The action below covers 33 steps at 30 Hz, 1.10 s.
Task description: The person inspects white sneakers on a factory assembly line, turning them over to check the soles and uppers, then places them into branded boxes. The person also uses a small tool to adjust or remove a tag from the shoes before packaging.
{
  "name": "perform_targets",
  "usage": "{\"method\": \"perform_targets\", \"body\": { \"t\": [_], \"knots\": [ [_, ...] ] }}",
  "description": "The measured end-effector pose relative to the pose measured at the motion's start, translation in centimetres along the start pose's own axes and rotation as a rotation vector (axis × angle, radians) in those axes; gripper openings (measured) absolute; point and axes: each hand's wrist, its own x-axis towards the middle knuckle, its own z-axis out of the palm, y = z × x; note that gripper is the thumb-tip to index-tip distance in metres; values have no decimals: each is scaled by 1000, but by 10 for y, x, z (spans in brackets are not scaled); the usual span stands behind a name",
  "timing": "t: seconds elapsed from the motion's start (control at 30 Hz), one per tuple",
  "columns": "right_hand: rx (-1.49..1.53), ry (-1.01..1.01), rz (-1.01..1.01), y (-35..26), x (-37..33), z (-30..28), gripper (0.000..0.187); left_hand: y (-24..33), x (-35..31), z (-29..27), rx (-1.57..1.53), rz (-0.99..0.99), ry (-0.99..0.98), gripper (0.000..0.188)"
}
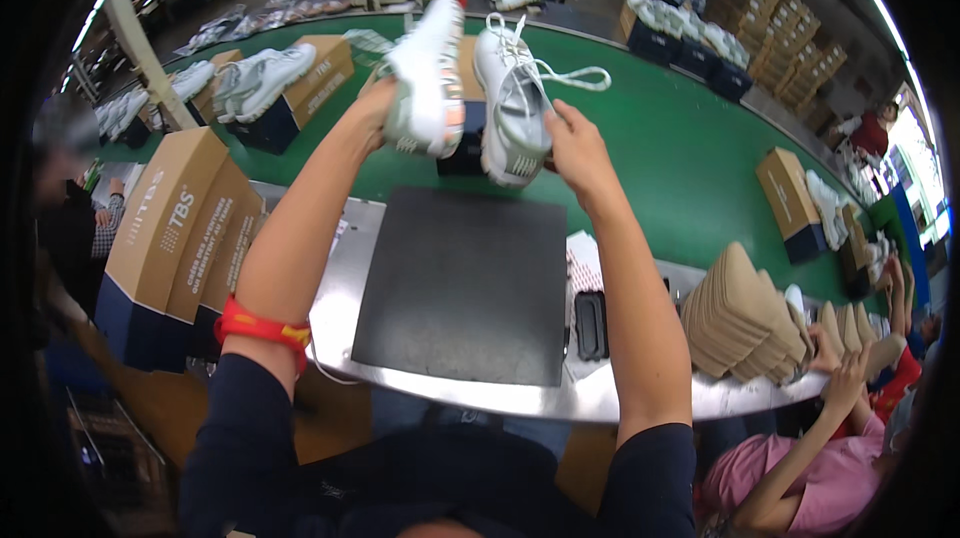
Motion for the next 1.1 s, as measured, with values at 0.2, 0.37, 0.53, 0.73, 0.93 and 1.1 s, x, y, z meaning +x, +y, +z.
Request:
{"method": "perform_targets", "body": {
  "t": [0.2,0.37,0.53,0.73,0.93,1.1],
  "knots": [
    [-251,-22,10,39,45,38,63,-24,37,4,146,-97,183,67],
    [-586,-58,-113,94,16,52,61,-54,23,10,201,130,107,93],
    [-574,-147,-349,114,-55,87,49,-61,5,31,333,232,279,81],
    [-864,-76,-516,135,-99,109,45,-108,-57,-22,588,229,222,66],
    [-845,-99,-518,134,-96,106,42,-70,-25,-152,478,108,737,44],
    [-859,-59,-538,134,-96,107,41,-10,29,-220,1145,437,1042,33]
  ]
}}
